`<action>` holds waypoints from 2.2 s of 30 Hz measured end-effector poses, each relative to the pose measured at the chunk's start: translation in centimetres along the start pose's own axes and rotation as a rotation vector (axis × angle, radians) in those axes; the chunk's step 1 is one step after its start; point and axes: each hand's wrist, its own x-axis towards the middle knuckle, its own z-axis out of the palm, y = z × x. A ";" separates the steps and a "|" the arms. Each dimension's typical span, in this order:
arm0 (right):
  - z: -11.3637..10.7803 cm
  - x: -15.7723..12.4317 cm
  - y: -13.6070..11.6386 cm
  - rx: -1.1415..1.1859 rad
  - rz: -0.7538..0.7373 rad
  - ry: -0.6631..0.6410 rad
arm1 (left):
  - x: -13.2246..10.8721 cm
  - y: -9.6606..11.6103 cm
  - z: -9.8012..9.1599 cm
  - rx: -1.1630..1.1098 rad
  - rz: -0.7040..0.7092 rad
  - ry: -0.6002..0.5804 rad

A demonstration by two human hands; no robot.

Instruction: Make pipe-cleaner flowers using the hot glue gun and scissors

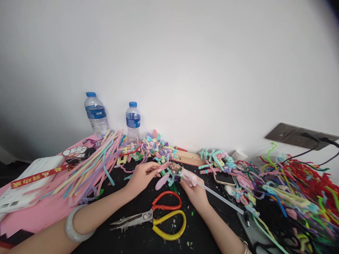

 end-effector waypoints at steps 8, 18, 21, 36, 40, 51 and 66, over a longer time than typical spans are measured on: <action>0.0 0.0 0.0 -0.016 0.009 0.029 | 0.2 -0.1 0.0 -0.004 -0.013 0.012; -0.1 -0.1 0.3 -0.016 0.002 0.056 | 0.5 -0.6 0.1 -0.124 -0.090 0.026; -0.1 -0.1 0.3 -0.029 -0.008 0.047 | 0.5 -0.6 0.1 -0.132 -0.096 0.023; -0.1 0.0 0.1 -0.044 -0.009 0.038 | 0.4 -0.1 0.0 -0.126 -0.091 0.041; -0.1 0.0 0.1 -0.047 -0.008 0.031 | 0.4 -0.2 0.0 -0.131 -0.100 0.046; -0.1 0.0 0.2 -0.080 -0.019 0.023 | 0.5 -0.2 -0.1 -0.163 -0.122 0.043; -0.2 0.0 0.0 -0.081 -0.032 0.009 | 0.3 -0.3 0.0 -0.097 -0.062 0.032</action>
